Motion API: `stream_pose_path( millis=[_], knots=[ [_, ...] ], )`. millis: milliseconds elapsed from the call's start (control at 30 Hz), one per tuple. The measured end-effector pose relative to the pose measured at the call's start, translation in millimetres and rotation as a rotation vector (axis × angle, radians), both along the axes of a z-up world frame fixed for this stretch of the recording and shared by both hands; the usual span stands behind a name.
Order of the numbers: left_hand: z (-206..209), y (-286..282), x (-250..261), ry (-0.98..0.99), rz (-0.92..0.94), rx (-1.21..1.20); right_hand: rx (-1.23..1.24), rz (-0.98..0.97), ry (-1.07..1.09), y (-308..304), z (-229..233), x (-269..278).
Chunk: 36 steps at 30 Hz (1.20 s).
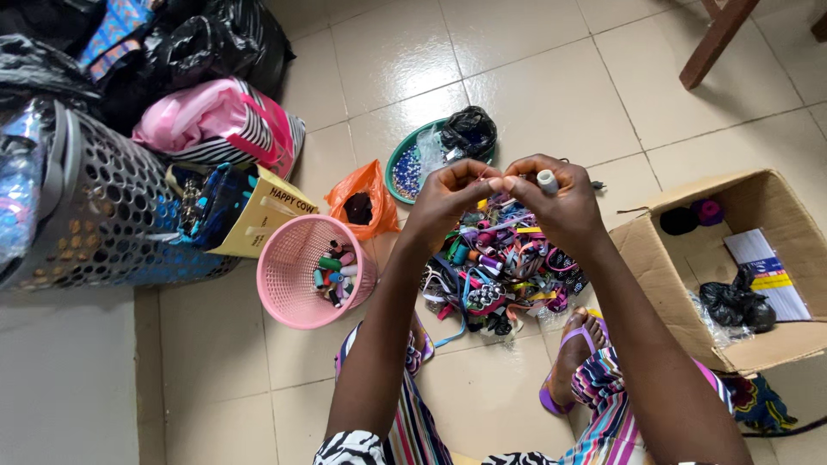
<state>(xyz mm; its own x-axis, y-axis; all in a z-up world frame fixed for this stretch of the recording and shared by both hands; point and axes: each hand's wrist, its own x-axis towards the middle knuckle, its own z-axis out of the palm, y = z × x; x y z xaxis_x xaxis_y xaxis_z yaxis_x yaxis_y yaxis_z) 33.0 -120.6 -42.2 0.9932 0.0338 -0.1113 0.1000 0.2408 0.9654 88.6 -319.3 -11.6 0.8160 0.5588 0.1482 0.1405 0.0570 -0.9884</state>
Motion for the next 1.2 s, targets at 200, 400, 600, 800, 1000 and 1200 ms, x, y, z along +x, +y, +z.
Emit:
stream_pose_path(
  millis=[200, 400, 600, 800, 1000, 1200],
  knots=[
    [-18, 6, 10, -0.041, -0.029, 0.010, -0.528, -0.161, -0.268, 7, 17, 2],
    [-22, 8, 14, -0.058, 0.028, -0.098, -0.369, -0.117, -0.121, 8, 16, 2],
    [2, -11, 6, -0.128, 0.124, 0.150, -0.312, -0.195, -0.209, 7, 10, 0],
    [-12, -12, 9, -0.116, 0.089, 0.162, -0.368, -0.254, -0.341, 10, 7, -2],
    [-13, 3, 15, -0.070, 0.018, -0.027, -0.324, -0.237, -0.527, 8, 6, 4],
    [-5, -6, 10, -0.158, 0.025, 0.027, -0.259, -0.261, -0.606, 6, 7, 7]
  ],
)
